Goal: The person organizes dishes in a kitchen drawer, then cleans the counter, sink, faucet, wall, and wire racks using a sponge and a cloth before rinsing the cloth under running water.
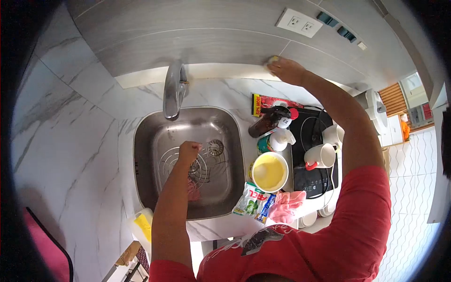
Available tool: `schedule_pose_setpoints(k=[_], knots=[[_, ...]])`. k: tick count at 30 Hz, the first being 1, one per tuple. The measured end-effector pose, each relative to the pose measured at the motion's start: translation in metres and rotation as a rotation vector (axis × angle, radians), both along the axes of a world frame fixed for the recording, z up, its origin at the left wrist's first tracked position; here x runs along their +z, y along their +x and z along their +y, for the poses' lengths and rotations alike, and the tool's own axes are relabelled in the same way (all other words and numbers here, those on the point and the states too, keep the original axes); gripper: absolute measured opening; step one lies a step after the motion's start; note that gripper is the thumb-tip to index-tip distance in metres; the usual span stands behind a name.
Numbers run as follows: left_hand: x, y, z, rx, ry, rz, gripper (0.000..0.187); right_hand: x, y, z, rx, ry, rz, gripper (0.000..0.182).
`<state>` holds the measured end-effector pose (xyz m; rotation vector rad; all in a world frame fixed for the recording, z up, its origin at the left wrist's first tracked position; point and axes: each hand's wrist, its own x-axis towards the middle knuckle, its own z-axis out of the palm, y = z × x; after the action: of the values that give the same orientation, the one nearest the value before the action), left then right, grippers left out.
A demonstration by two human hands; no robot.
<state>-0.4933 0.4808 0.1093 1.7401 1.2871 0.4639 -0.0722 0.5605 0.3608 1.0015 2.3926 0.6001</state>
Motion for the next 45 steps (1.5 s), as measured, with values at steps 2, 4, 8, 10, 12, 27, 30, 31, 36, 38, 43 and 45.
schedule_pose_setpoints(k=[2,4,8,10,12,27,30,31,36,38,43,45], knots=[[0.016,-0.002,-0.002,0.066,-0.136,0.037,0.013,-0.007,0.004,0.007,-0.017,-0.006,0.033,0.034],[0.018,0.004,-0.004,0.117,-0.273,0.076,0.014,-0.017,-0.009,0.015,0.117,0.056,0.135,0.034],[-0.005,0.001,-0.006,0.050,-0.112,0.077,0.025,-0.024,-0.075,0.038,0.118,0.031,0.265,0.034],[-0.013,0.001,-0.010,0.064,-0.134,0.041,0.030,-0.027,-0.047,0.027,0.085,0.031,0.220,0.031],[-0.022,0.000,-0.011,0.024,-0.044,0.106,0.042,-0.026,-0.017,0.010,0.054,0.041,0.166,0.027],[0.064,-0.016,0.000,-0.053,0.076,0.191,0.048,-0.090,0.080,-0.018,-0.238,-0.214,0.542,0.017],[0.075,-0.021,0.001,-0.034,0.081,0.156,0.047,-0.091,0.071,-0.028,-0.265,-0.128,0.735,0.015],[0.083,-0.019,-0.001,-0.033,0.077,0.160,0.047,-0.093,0.052,-0.022,-0.328,-0.166,0.711,0.015],[0.072,-0.011,0.006,0.025,0.068,0.065,0.043,-0.086,-0.074,0.047,-0.199,-0.419,0.389,0.024],[0.101,-0.004,0.010,0.149,-0.002,0.045,0.042,-0.091,-0.122,0.075,-0.179,-0.498,0.234,0.027],[0.116,-0.010,0.038,0.549,-0.260,-0.471,0.042,-0.092,-0.138,0.082,-0.156,-0.495,0.172,0.026],[0.138,-0.018,0.037,0.560,-0.239,-0.502,0.037,-0.114,-0.079,0.082,-0.250,-0.553,0.061,0.027]])
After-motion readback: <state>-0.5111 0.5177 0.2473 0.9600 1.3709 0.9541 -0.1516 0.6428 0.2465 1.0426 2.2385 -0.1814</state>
